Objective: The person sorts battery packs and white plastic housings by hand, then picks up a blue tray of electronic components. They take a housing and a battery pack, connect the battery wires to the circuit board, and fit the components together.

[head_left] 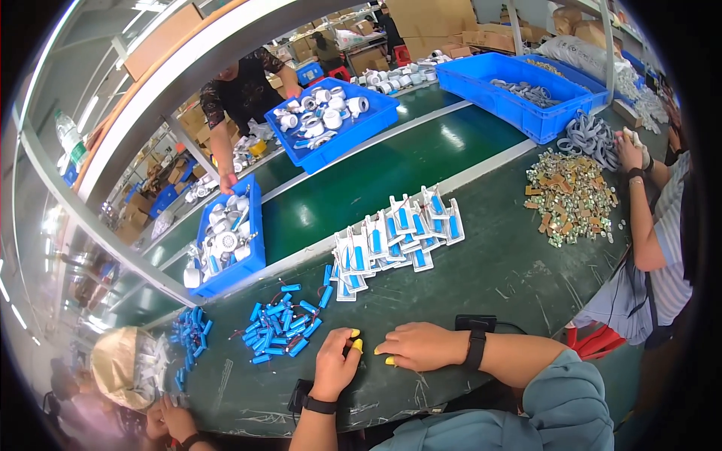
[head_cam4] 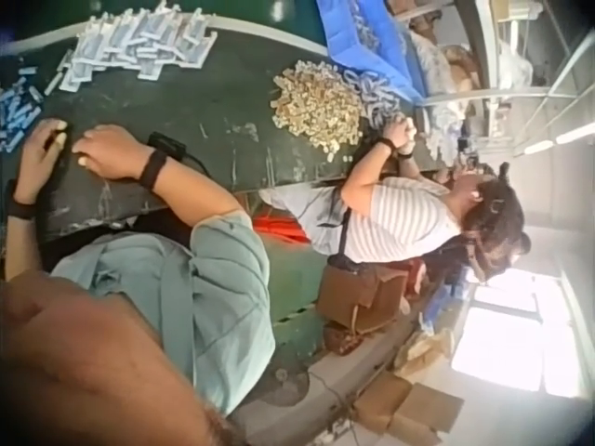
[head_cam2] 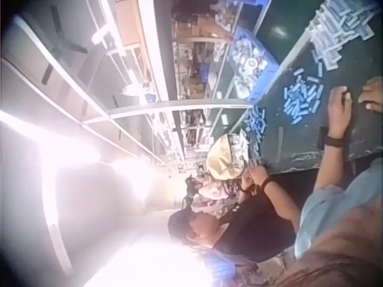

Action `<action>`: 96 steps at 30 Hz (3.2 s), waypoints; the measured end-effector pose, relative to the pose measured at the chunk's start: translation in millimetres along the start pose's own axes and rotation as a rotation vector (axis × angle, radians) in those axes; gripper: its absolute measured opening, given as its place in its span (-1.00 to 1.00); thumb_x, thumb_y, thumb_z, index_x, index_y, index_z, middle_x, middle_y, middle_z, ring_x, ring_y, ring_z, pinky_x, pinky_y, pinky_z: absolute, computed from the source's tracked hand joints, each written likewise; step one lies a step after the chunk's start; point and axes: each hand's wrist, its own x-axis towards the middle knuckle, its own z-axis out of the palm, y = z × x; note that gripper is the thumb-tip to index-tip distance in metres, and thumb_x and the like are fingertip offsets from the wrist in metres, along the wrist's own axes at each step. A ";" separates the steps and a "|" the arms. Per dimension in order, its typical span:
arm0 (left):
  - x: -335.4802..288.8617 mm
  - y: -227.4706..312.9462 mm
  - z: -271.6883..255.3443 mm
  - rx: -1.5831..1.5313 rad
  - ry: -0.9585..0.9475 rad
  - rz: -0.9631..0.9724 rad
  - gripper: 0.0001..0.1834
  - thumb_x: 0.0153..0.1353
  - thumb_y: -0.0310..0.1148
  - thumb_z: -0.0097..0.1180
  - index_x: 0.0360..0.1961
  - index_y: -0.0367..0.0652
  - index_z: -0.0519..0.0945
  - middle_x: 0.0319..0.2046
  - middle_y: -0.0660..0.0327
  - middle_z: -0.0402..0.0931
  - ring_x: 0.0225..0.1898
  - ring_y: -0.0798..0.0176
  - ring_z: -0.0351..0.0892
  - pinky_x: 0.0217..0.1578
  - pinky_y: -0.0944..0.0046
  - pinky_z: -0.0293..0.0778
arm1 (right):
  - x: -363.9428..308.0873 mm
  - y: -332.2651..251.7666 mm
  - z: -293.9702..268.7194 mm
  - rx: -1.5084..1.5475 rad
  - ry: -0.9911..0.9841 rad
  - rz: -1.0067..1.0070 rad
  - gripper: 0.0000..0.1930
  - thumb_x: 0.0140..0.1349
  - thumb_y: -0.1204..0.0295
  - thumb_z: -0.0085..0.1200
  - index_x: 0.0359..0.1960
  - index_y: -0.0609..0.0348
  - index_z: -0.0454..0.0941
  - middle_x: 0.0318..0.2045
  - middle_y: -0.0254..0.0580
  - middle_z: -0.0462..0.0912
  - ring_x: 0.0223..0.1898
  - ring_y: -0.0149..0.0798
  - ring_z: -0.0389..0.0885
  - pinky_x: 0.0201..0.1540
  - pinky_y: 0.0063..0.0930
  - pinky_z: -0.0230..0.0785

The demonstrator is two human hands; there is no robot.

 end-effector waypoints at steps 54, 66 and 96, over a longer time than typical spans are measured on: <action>139.9 -162.0 -178.9 0.554 0.097 -0.376 -0.37 0.12 -0.12 0.33 0.14 -0.25 0.52 0.10 -0.10 0.54 0.18 -0.19 0.49 0.18 -0.06 0.39 | 3.7 -6.4 -0.8 0.027 0.017 -0.044 -0.64 0.33 0.32 0.08 0.14 0.04 0.54 -0.27 -0.20 0.56 -0.18 -0.07 0.58 -0.08 -0.21 0.50; 157.9 -237.5 -169.8 0.760 0.109 -0.031 -0.45 0.09 -0.01 0.37 -0.14 -0.33 0.64 -0.07 -0.17 0.60 0.02 -0.27 0.52 0.07 -0.14 0.40 | -3.8 15.0 7.4 0.141 0.098 -0.054 -0.73 0.31 0.33 0.09 -0.01 0.14 0.55 -0.29 -0.07 0.59 -0.18 0.07 0.60 -0.08 -0.05 0.49; 128.5 -68.8 -155.4 0.483 0.327 0.131 -0.61 0.04 -0.26 0.39 -0.21 -0.33 0.62 -0.23 -0.10 0.59 -0.14 -0.19 0.55 -0.07 -0.03 0.44 | 286.0 25.4 -33.1 1.576 0.763 0.734 -0.56 0.06 0.28 0.18 -0.08 0.37 0.64 -0.11 0.11 0.68 -0.14 -0.02 0.69 -0.18 -0.03 0.50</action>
